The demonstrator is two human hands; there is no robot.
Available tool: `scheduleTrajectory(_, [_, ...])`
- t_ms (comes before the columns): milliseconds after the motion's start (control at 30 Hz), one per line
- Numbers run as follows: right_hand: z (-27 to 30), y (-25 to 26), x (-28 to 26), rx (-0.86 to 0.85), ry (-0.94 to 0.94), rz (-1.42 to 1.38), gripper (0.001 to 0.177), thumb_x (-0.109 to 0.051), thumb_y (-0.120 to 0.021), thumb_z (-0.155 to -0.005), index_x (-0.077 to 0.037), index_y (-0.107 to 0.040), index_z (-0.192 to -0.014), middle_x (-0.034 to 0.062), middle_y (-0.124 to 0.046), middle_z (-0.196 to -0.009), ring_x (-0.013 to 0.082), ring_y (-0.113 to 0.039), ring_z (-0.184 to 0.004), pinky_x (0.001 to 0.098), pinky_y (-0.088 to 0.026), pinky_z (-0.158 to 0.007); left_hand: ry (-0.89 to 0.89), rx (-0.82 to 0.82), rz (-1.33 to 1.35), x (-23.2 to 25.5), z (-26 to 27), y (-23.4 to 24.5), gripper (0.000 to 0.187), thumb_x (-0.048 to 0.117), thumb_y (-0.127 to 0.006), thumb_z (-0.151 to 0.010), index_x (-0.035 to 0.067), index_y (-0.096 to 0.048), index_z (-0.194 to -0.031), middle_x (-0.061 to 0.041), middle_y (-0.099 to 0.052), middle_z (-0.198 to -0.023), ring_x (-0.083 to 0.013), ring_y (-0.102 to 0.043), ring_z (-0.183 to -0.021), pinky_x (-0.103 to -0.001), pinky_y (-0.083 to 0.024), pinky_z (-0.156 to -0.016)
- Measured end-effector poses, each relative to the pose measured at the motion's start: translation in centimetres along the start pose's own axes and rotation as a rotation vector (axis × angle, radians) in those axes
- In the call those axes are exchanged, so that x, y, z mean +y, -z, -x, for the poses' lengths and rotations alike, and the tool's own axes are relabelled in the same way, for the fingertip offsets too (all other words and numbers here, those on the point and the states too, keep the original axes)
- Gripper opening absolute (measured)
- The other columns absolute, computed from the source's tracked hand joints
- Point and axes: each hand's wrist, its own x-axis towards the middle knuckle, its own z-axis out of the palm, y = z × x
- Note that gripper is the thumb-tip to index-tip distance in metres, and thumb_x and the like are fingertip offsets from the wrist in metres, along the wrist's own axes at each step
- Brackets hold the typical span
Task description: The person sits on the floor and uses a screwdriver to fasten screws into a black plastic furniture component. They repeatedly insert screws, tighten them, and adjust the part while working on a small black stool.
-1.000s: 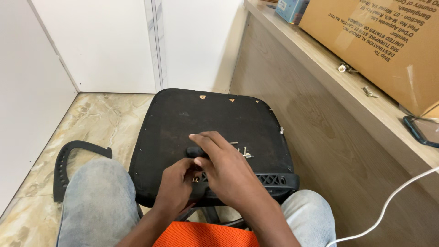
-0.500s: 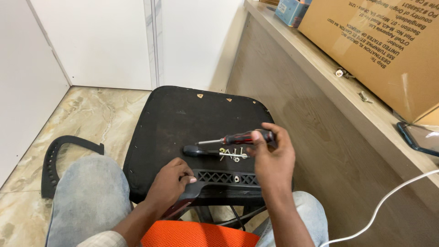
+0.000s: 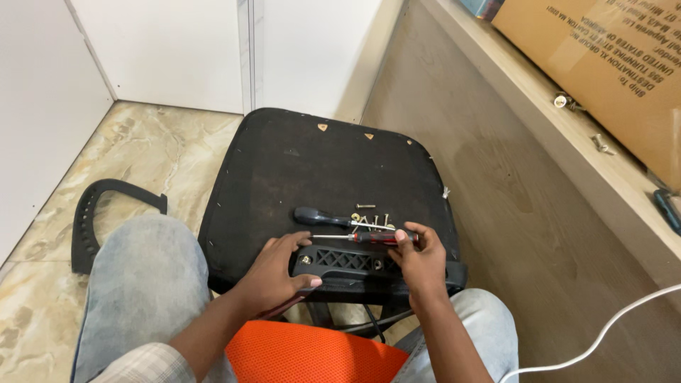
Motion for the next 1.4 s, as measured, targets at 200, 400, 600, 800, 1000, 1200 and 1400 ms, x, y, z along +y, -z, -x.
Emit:
scheduleTrajectory(200, [-0.5, 0.3, 1.8, -0.103, 0.315, 0.672, 0.034, -0.022, -0.079, -0.088, -0.006, -0.072, -0.117, 0.0087, -0.074, -0.111, 0.0193, -0.071, -0.098, 0.0398, -0.057, -0.089, -0.088, -0.096, -0.271, 0.3, 1.2, -0.9, 0.123, 0.026, -0.099, -0.059, 0.010, -0.024, -0.156, -0.014, -0.032, -0.161, -0.0370, -0.024, -0.149, -0.051, -0.021, -0.112])
scheduleTrajectory(400, [3.9, -3.4, -0.8, -0.039, 0.645, 0.956, 0.023, -0.021, -0.077, -0.086, -0.008, -0.076, -0.105, 0.0112, -0.065, -0.119, 0.0274, -0.062, -0.108, 0.0428, -0.050, -0.091, -0.064, 0.004, -0.093, -0.7, 0.4, -1.1, 0.099, 0.015, -0.088, -0.062, 0.005, -0.037, -0.147, -0.019, -0.053, -0.141, -0.0344, -0.043, -0.140, -0.043, -0.037, -0.116])
scheduleTrajectory(600, [6.1, -8.4, -2.8, -0.493, 0.479, 0.909, 0.029, -0.028, -0.075, -0.086, -0.019, -0.078, -0.114, -0.0021, -0.066, -0.112, 0.0202, -0.060, -0.108, 0.0406, -0.050, -0.096, -0.076, 0.046, -0.019, -1.3, 0.3, -1.4, 0.095, 0.013, -0.086, -0.063, 0.003, -0.037, -0.144, -0.023, -0.054, -0.137, -0.0391, -0.050, -0.133, -0.044, -0.043, -0.112])
scheduleTrajectory(800, [5.3, -9.0, -2.4, -0.473, 0.448, 0.934, 0.027, -0.031, -0.078, -0.082, -0.018, -0.077, -0.105, -0.0050, -0.065, -0.108, 0.0202, -0.058, -0.105, 0.0405, -0.048, -0.093, -0.216, 0.077, 0.094, -1.7, 0.8, -1.6, 0.113, 0.009, -0.088, -0.063, 0.003, -0.020, -0.153, -0.022, -0.052, -0.142, -0.0411, -0.048, -0.134, -0.049, -0.038, -0.111])
scheduleTrajectory(1000, [6.1, -9.6, -0.7, -0.333, 0.484, 0.891, 0.018, -0.027, -0.076, -0.086, -0.016, -0.077, -0.100, -0.0030, -0.064, -0.108, 0.0240, -0.059, -0.104, 0.0454, -0.044, -0.092, -0.228, 0.078, 0.077, -1.9, 0.6, -1.8, 0.108, 0.009, -0.086, -0.064, 0.005, -0.023, -0.153, -0.020, -0.055, -0.140, -0.0400, -0.049, -0.130, -0.049, -0.038, -0.113])
scheduleTrajectory(1200, [5.3, -9.1, -0.9, -0.355, 0.406, 0.741, 0.027, -0.027, -0.078, -0.082, -0.014, -0.074, -0.105, 0.0003, -0.065, -0.109, 0.0263, -0.061, -0.104, 0.0462, -0.048, -0.092, -0.124, 0.035, 0.071, -1.4, 0.2, -1.3, 0.107, 0.015, -0.091, -0.059, 0.009, -0.031, -0.148, -0.019, -0.053, -0.141, -0.0370, -0.049, -0.134, -0.046, -0.041, -0.112])
scheduleTrajectory(1400, [2.3, -5.4, -1.0, -0.140, 0.477, 0.994, 0.022, -0.020, -0.066, -0.094, -0.016, -0.073, -0.114, 0.0008, -0.066, -0.122, 0.0264, -0.058, -0.117, 0.0481, -0.048, -0.100, -0.040, 0.152, 0.245, -1.5, 0.1, -1.2, 0.057, 0.024, -0.083, -0.079, 0.007, -0.060, -0.128, -0.014, -0.066, -0.129, -0.0286, -0.066, -0.121, -0.040, -0.051, -0.103])
